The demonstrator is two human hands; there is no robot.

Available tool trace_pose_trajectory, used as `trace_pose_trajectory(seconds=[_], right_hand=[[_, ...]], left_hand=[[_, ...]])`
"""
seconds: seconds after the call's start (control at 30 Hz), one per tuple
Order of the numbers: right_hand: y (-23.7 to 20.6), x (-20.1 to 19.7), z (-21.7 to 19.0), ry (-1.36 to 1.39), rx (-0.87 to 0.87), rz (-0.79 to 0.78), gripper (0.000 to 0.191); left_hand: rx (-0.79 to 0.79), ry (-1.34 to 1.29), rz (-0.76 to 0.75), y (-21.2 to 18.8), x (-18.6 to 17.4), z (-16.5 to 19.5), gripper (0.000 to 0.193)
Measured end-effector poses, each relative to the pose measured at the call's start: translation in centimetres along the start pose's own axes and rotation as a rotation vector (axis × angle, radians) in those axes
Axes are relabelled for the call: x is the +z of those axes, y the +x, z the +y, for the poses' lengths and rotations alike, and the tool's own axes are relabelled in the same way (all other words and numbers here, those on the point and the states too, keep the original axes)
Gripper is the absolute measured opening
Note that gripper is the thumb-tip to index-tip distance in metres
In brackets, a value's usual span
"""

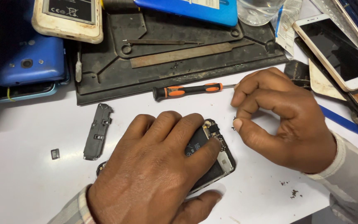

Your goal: The person handles a small circuit board, aligns and attaches a connector, then places the board into a smartphone chassis. The person uses a screwdriver to secure the board and continues adjusting internal components.

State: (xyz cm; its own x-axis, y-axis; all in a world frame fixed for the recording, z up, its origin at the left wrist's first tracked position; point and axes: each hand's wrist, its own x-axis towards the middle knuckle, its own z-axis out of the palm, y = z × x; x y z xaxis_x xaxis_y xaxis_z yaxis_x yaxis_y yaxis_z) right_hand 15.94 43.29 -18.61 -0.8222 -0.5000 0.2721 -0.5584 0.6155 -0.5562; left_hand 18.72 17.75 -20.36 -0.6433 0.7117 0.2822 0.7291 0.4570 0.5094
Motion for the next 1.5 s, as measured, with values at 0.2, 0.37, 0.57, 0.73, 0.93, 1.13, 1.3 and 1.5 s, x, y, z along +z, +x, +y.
trace_pose_trajectory(seconds=[0.2,0.37,0.57,0.73,0.93,1.13,1.3,1.5], right_hand=[[0.0,-0.1,0.0,0.034,0.003,-0.010,0.008],[0.1,-0.1,0.0,0.032,0.010,-0.012,0.008],[0.0,0.1,0.2,0.008,-0.020,-0.015,0.009],[0.0,0.1,0.1,0.037,-0.036,-0.038,0.008],[0.1,0.0,0.0,0.052,-0.087,-0.060,0.005],[0.3,-0.1,-0.4,0.055,-0.089,-0.078,0.006],[0.6,-0.4,-0.7,0.084,-0.062,-0.083,0.006],[0.8,-0.9,-0.8,0.118,-0.120,-0.115,0.007]], left_hand=[[0.015,-0.002,0.024,-0.1,0.2,0.0,0.063],[0.046,0.044,0.073,-0.1,0.5,0.0,0.060],[0.035,0.071,0.076,-0.3,1.0,0.0,0.060],[0.045,0.076,0.084,-0.3,1.3,0.1,0.058],[0.051,0.076,0.083,-0.3,1.3,0.1,0.059],[0.057,0.101,0.094,-0.3,0.8,0.2,0.060],[0.065,0.101,0.097,0.0,0.2,0.5,0.063],[0.044,0.087,0.080,0.3,-0.6,0.4,0.071]])
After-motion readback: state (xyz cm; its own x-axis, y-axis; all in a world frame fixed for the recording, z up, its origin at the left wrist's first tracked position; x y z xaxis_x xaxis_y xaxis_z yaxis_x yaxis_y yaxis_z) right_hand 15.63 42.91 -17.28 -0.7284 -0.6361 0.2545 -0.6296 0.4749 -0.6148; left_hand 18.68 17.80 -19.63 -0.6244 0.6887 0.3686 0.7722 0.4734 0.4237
